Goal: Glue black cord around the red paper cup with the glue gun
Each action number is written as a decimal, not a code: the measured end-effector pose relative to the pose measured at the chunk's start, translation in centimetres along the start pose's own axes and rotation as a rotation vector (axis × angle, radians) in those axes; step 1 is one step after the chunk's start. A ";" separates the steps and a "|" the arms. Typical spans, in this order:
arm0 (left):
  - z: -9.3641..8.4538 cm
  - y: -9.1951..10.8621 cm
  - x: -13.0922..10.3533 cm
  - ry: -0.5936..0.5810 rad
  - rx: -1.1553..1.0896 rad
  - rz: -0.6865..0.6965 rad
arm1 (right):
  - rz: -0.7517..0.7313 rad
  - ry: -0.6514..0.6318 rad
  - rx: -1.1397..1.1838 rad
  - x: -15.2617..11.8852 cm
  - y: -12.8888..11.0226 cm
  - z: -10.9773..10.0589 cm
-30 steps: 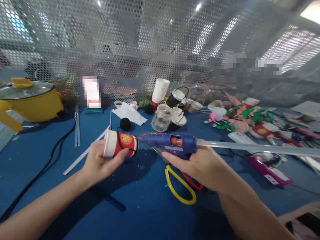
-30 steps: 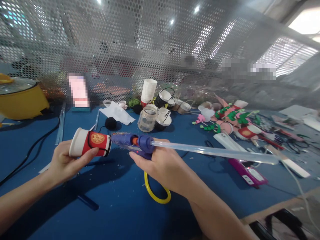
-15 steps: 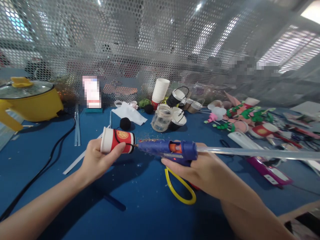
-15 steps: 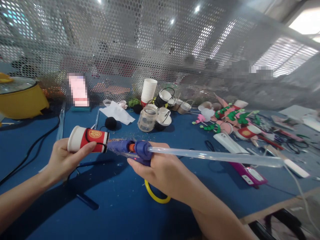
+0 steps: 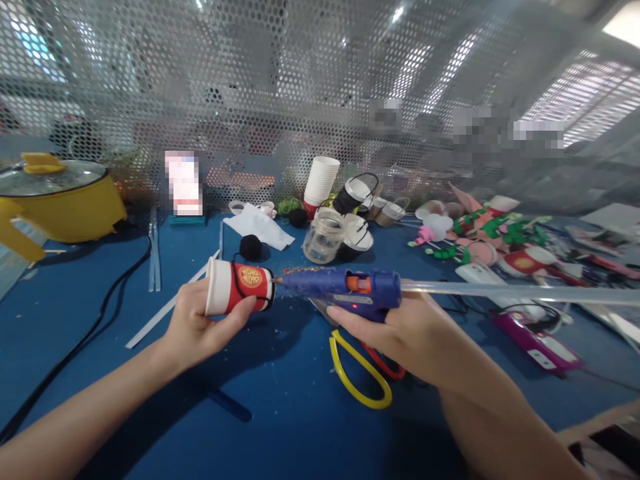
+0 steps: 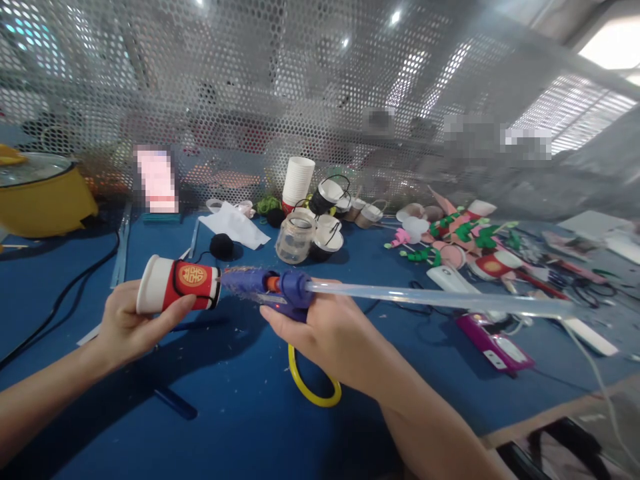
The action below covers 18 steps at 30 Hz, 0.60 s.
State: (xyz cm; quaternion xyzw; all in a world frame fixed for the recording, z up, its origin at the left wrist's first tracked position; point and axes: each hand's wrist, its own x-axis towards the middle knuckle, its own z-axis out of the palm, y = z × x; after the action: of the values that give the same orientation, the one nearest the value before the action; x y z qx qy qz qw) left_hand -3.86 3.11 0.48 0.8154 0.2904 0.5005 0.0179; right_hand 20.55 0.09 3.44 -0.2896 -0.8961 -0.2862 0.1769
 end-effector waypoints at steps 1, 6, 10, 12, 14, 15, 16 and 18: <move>0.0 -0.1 -0.1 -0.007 0.001 0.009 | 0.004 -0.006 0.001 0.0 0.0 0.1; 0.1 -0.1 -0.3 -0.024 0.001 0.065 | 0.006 -0.001 0.021 0.4 0.2 0.5; 0.2 -0.1 -0.4 -0.021 0.005 0.094 | 0.023 0.008 0.043 1.1 0.3 0.3; 0.1 -0.1 -0.3 -0.023 0.015 0.084 | 0.078 -0.016 0.115 1.4 0.3 0.1; 0.0 0.0 -0.2 -0.039 0.012 0.062 | 0.155 -0.051 0.188 1.4 0.2 0.0; 0.0 0.1 -0.1 -0.048 0.005 0.046 | 0.161 -0.064 0.204 1.3 0.2 -0.1; 0.0 0.1 -0.1 -0.051 -0.004 0.028 | 0.141 -0.066 0.197 1.1 0.2 -0.1; -0.1 0.2 0.0 -0.038 -0.027 -0.026 | 0.062 -0.052 0.124 0.7 0.2 0.0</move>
State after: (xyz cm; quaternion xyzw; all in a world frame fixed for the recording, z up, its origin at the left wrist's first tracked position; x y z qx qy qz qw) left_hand -3.81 2.91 0.58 0.8206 0.2937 0.4885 0.0407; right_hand 20.17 0.49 3.87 -0.3131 -0.9070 -0.2168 0.1798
